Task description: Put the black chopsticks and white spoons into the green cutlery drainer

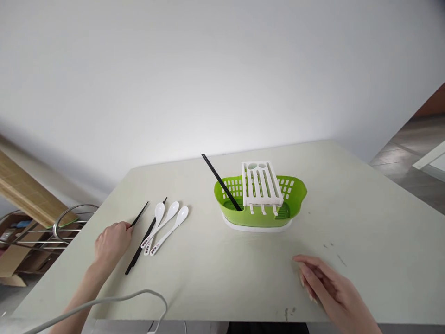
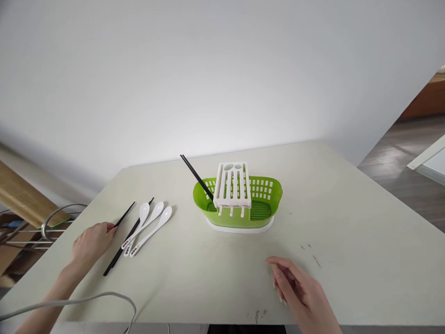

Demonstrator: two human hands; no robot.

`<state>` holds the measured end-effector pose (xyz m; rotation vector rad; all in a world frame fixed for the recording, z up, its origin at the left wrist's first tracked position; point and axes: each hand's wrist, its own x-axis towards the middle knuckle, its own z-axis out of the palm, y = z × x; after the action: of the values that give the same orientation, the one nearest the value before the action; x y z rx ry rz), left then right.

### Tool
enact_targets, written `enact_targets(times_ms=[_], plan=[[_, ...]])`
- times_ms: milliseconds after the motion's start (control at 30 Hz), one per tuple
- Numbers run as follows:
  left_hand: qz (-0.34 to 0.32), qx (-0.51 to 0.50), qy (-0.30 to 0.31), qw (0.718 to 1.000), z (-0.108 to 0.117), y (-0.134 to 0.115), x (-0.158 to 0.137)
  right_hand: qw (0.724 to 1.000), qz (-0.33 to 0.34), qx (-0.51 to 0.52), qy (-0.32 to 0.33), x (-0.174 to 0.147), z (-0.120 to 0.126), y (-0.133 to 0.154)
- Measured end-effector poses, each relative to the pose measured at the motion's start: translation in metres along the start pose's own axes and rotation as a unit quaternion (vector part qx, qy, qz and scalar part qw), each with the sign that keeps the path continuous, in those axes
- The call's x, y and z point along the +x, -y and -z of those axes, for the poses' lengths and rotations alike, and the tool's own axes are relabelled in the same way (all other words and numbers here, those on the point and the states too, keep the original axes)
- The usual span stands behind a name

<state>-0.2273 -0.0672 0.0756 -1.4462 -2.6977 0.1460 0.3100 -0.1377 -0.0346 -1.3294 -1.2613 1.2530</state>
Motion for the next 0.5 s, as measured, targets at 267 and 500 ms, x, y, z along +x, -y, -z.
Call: enact_targets(times_ms=[267, 500], plan=[[0.019, -0.055, -0.046, 0.997, 0.021, 0.006, -0.01, 1.0, 0.017, -0.021, 0.006, 0.002, 0.001, 0.002], [-0.06, -0.305, -0.317, 0.896, 0.066, -0.036, -0.049, 1.0, 0.015, -0.01, -0.012, 0.001, -0.001, 0.003]])
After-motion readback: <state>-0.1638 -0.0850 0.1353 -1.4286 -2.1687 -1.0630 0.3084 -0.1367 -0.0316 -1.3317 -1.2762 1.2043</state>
